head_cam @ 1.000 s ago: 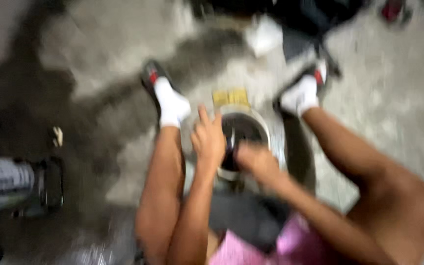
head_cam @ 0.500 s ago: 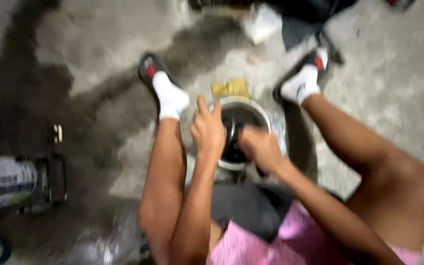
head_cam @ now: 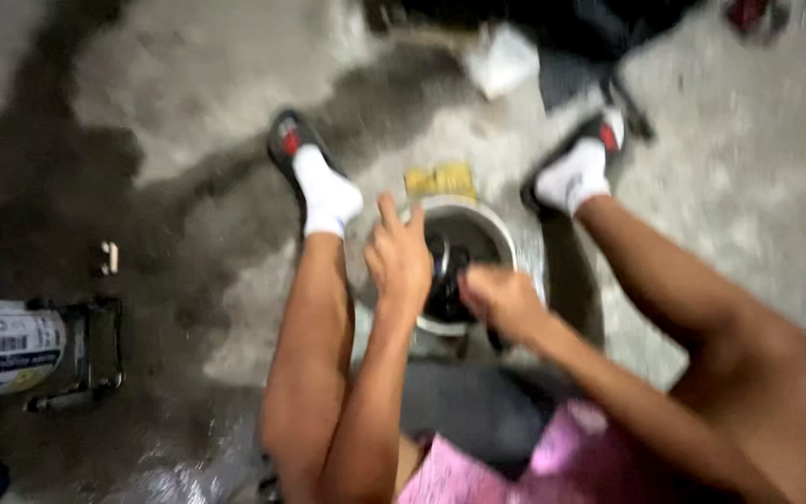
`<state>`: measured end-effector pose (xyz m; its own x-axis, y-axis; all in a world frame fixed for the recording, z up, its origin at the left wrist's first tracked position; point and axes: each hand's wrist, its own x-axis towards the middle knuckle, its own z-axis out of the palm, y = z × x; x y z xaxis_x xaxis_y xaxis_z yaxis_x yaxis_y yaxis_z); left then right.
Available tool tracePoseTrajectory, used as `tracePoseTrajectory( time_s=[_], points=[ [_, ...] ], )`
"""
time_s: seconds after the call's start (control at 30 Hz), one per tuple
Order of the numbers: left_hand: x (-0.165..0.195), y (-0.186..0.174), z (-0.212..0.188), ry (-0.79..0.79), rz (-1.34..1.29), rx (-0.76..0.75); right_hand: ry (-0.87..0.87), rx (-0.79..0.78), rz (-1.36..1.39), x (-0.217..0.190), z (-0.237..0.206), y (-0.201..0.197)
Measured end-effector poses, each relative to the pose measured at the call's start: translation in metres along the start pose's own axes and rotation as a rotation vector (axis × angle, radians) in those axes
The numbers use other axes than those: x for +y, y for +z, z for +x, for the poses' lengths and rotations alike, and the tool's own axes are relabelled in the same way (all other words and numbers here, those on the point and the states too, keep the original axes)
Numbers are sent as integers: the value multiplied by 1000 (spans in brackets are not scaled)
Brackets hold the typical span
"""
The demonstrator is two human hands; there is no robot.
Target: The person sits on the workshop floor with a white bucket of water between their legs and washes dark coiled parts by hand, rubbing and turning each piece in the water. They lift individual pieces out, handle and rework them, and continue washing the remaining coils in the bucket.
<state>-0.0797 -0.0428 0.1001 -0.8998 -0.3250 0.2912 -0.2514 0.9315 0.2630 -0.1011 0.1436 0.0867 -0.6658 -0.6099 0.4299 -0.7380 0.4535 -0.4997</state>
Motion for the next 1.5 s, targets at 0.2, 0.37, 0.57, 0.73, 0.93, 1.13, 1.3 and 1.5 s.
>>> tracePoseTrajectory(
  time_s=[0.2, 0.37, 0.57, 0.73, 0.93, 1.13, 1.3, 1.5],
  points=[
    [0, -7, 1, -30, -48, -96, 2, -14, 69, -10, 7, -4],
    [3, -16, 3, -10, -28, -127, 234, -90, 186, -3, -1, 4],
    [4, -20, 5, -16, -49, -162, 8, -4, 85, -9, 5, 6],
    [2, -16, 4, -33, -9, -137, -61, -19, -47, -20, 7, 7],
    [-1, -7, 3, -96, -62, -178, 201, 114, -26, -29, -1, 8],
    [-1, -2, 4, -5, -15, -89, 107, 82, -30, -20, 2, 11],
    [0, -2, 4, -48, -44, -149, 384, 132, -24, -13, 7, 15],
    [0, 3, 5, -70, -82, -134, 255, 36, -118, -6, 4, 20]
  ],
)
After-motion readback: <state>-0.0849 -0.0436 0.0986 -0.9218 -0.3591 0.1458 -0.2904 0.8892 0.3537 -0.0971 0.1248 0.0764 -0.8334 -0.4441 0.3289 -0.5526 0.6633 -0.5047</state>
